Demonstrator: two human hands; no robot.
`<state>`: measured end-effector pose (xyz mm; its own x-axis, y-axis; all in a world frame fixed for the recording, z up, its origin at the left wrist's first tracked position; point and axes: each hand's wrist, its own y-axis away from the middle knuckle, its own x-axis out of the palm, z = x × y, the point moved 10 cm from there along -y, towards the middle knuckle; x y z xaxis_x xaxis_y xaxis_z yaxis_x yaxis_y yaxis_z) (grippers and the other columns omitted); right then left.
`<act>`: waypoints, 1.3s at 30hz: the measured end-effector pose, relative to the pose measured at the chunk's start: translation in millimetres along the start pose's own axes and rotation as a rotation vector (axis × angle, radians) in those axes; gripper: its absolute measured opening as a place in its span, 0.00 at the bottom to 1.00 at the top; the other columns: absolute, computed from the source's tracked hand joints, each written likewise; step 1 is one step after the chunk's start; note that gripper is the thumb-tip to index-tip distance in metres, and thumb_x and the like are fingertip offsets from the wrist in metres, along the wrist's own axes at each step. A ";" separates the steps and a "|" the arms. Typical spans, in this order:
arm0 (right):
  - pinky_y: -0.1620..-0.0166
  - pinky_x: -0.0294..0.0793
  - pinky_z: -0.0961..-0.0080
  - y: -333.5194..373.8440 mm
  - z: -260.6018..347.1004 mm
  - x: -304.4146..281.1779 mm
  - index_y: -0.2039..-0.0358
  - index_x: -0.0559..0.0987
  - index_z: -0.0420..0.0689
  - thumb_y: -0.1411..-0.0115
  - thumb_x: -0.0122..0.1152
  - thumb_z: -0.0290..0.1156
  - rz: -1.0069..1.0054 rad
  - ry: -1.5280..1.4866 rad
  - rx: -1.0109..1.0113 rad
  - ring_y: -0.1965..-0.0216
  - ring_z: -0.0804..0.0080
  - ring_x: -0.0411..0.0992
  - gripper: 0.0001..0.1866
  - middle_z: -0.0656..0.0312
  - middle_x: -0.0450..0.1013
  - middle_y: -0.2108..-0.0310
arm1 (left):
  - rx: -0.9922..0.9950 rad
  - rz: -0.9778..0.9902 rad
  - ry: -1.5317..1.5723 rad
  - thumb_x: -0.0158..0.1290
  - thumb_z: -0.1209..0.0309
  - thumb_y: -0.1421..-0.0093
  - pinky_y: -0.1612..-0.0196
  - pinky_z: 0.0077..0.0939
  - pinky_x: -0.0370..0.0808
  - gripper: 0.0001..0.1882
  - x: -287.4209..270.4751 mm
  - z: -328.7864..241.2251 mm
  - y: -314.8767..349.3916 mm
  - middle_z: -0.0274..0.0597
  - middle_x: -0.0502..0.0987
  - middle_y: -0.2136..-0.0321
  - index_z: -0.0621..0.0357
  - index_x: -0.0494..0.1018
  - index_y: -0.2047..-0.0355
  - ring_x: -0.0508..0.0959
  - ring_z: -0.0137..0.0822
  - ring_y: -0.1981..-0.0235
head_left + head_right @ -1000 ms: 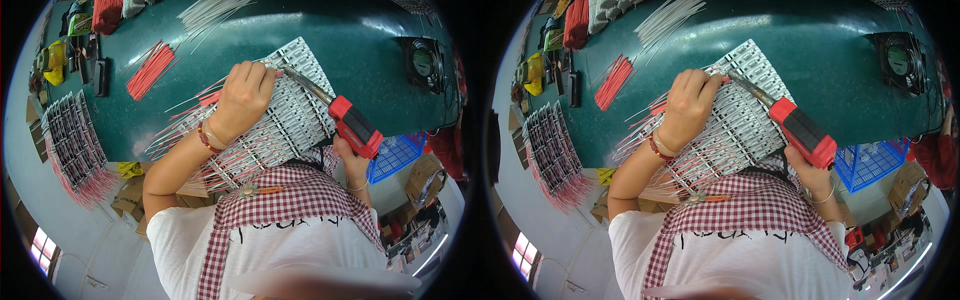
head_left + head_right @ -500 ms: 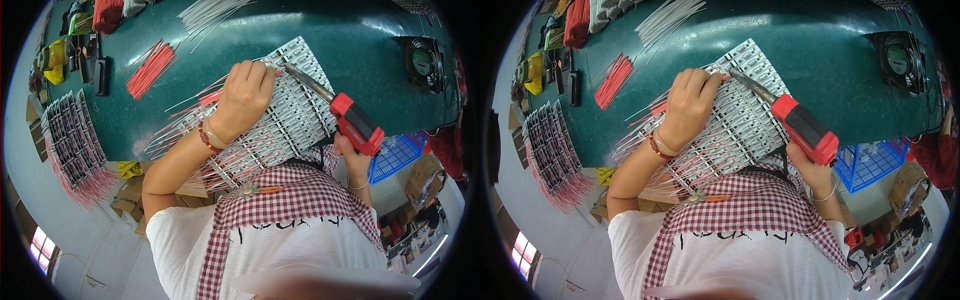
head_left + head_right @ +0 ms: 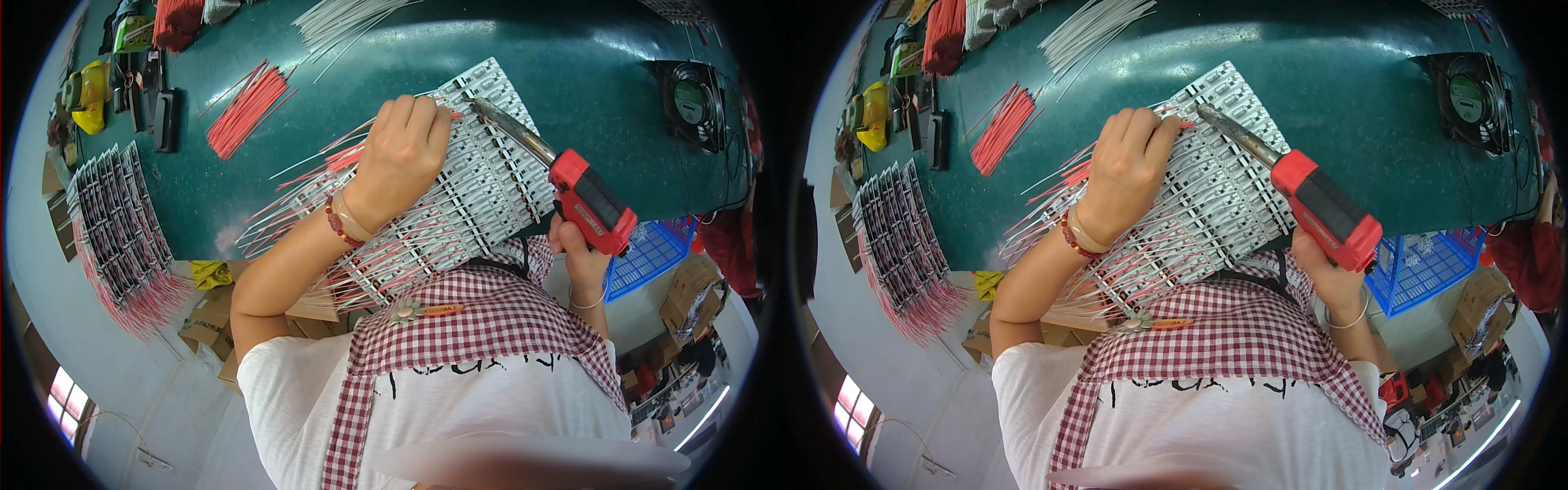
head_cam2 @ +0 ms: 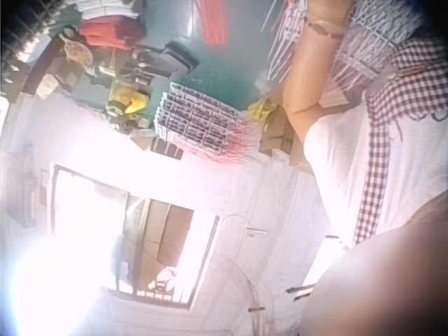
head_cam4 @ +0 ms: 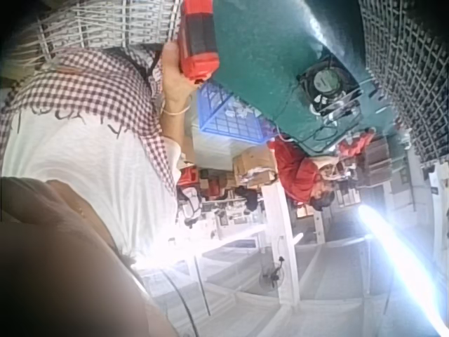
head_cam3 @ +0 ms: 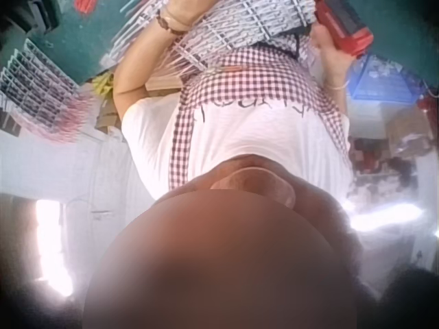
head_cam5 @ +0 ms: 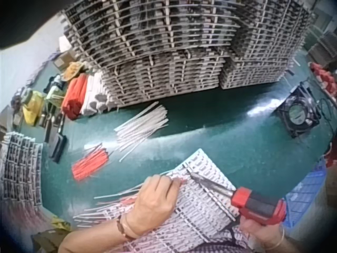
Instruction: The person solders individual red and white wires to a sheet of LED strips using a soldering iron.
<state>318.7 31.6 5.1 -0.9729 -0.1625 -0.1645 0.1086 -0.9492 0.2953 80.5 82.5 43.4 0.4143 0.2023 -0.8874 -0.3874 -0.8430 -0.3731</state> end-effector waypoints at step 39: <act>0.64 0.74 0.78 7.5 -8.9 8.4 0.59 0.80 0.39 0.44 0.67 0.24 0.078 0.061 0.015 0.68 0.78 0.73 0.11 0.65 0.77 0.68 | -0.044 0.051 0.025 0.54 0.76 0.51 0.66 0.31 0.69 0.07 0.6 -3.7 1.4 0.42 0.67 0.73 0.66 0.74 0.70 0.70 0.39 0.69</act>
<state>313.2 20.7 -2.4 -0.9474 -0.2519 -0.1975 0.1797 -0.9292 0.3230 83.2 79.6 43.3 0.4159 0.1463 -0.8976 -0.3725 -0.8730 -0.3149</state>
